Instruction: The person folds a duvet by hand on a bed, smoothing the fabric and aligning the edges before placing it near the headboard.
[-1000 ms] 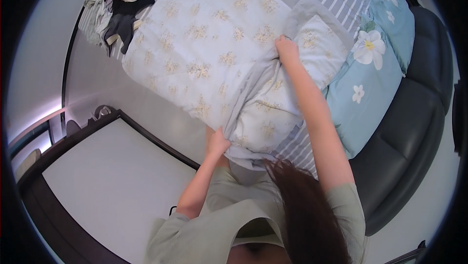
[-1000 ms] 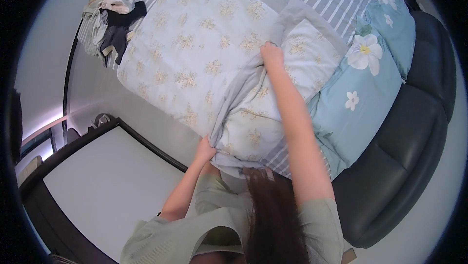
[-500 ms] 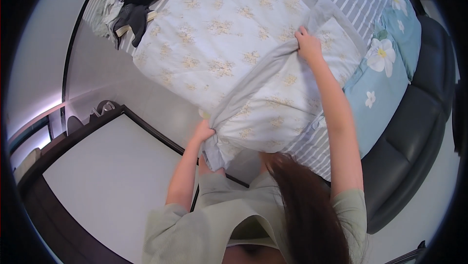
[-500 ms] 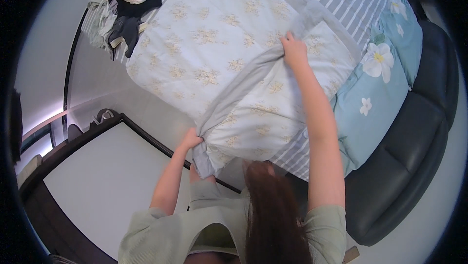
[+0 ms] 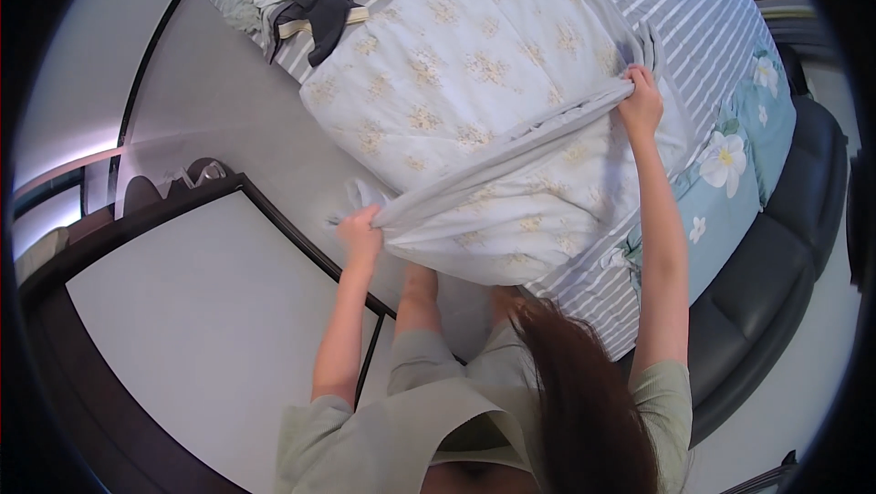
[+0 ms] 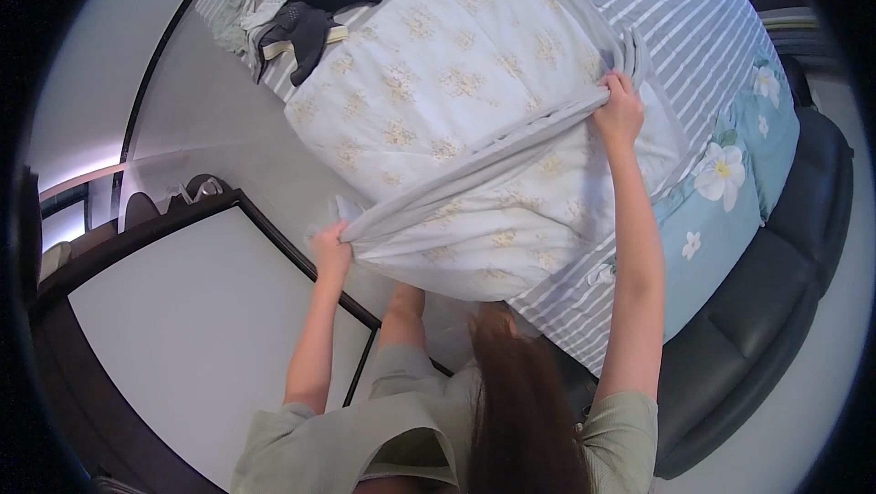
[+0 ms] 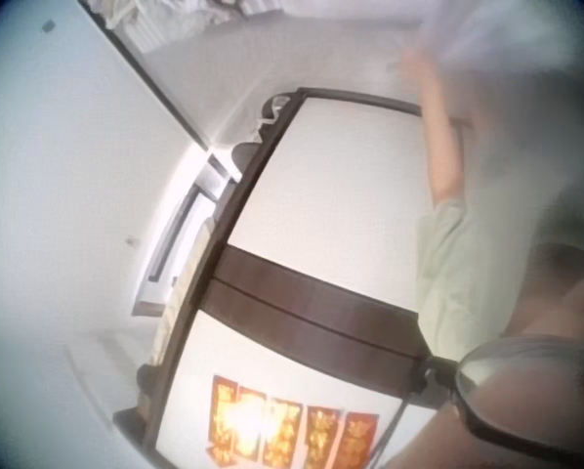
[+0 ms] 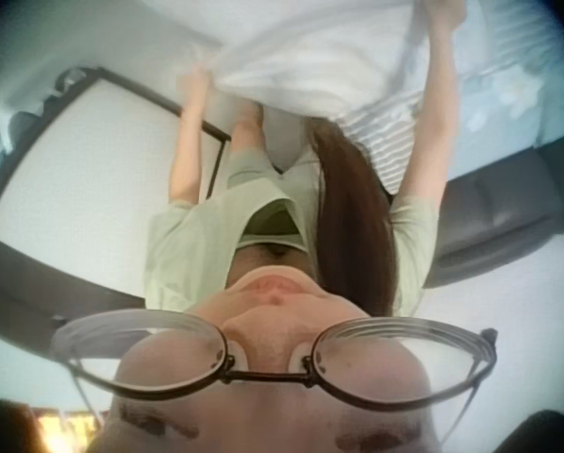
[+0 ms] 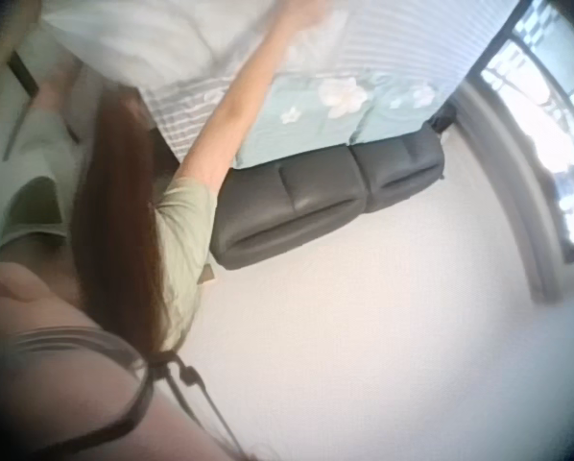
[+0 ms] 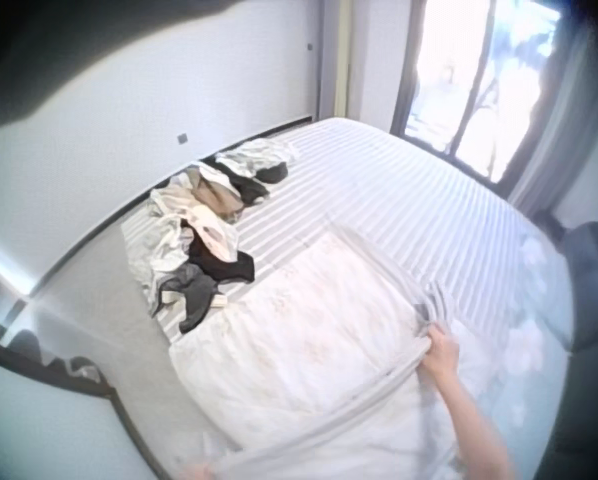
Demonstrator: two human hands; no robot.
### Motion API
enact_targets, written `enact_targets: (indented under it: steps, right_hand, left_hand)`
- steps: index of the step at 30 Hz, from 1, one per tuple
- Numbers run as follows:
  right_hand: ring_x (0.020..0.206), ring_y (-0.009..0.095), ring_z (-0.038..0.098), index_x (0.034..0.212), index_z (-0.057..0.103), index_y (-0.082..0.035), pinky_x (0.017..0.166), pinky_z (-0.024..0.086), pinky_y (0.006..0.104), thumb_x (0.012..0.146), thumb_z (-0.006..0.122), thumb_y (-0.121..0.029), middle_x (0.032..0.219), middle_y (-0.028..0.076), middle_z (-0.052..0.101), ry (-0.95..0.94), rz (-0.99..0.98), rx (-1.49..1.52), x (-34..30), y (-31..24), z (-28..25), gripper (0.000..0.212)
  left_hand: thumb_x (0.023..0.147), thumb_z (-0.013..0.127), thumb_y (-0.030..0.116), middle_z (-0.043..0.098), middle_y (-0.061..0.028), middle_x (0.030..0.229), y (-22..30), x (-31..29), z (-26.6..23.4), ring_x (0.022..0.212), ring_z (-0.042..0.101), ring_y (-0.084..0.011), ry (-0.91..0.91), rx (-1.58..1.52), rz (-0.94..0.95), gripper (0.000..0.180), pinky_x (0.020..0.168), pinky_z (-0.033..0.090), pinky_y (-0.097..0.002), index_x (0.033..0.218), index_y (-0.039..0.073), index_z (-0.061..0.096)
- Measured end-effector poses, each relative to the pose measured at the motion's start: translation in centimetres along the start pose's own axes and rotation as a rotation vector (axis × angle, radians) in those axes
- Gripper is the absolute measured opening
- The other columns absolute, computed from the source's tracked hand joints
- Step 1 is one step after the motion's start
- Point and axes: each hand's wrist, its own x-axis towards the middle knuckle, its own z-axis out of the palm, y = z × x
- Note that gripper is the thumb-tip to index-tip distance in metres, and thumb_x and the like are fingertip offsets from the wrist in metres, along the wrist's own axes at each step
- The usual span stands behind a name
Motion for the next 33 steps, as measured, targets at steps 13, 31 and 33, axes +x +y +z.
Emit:
enact_targets:
  steps: [13,31,33]
  right_hand:
    - [0.073,0.031,0.059,0.080,0.051,-0.009,0.059,0.048,0.0414,0.065,0.058,-0.003,0.084,0.007,0.054,-0.370,-0.169,-0.265,5.1,-12.9,7.7,0.017]
    - [0.077,0.032,0.059,0.089,0.051,-0.010,0.063,0.048,0.0414,0.071,0.054,-0.006,0.097,0.010,0.052,-0.504,-0.047,-0.385,10.4,-11.7,13.9,0.019]
    - [0.078,0.033,0.058,0.088,0.054,-0.010,0.063,0.046,0.0398,0.070,0.055,-0.007,0.096,0.010,0.053,-0.451,-0.041,-0.304,10.7,-10.9,13.3,0.018]
  left_hand:
    - [0.062,0.051,0.005,0.061,-0.0190,0.079,-10.9,6.2,-2.4,0.077,0.057,-0.0366,-0.238,0.144,-0.139,0.034,0.067,0.045,-0.0432,0.094,0.011,0.064]
    - [0.057,0.074,0.031,0.062,-0.0165,0.093,-10.6,11.0,-3.9,0.086,0.059,-0.0317,-0.953,0.115,-0.069,0.051,0.075,0.047,-0.0397,0.100,0.007,0.061]
    - [0.059,0.072,0.029,0.062,-0.0165,0.094,-10.2,11.2,-4.7,0.086,0.059,-0.0322,-0.973,0.081,-0.029,0.048,0.075,0.047,-0.0396,0.100,0.007,0.061]
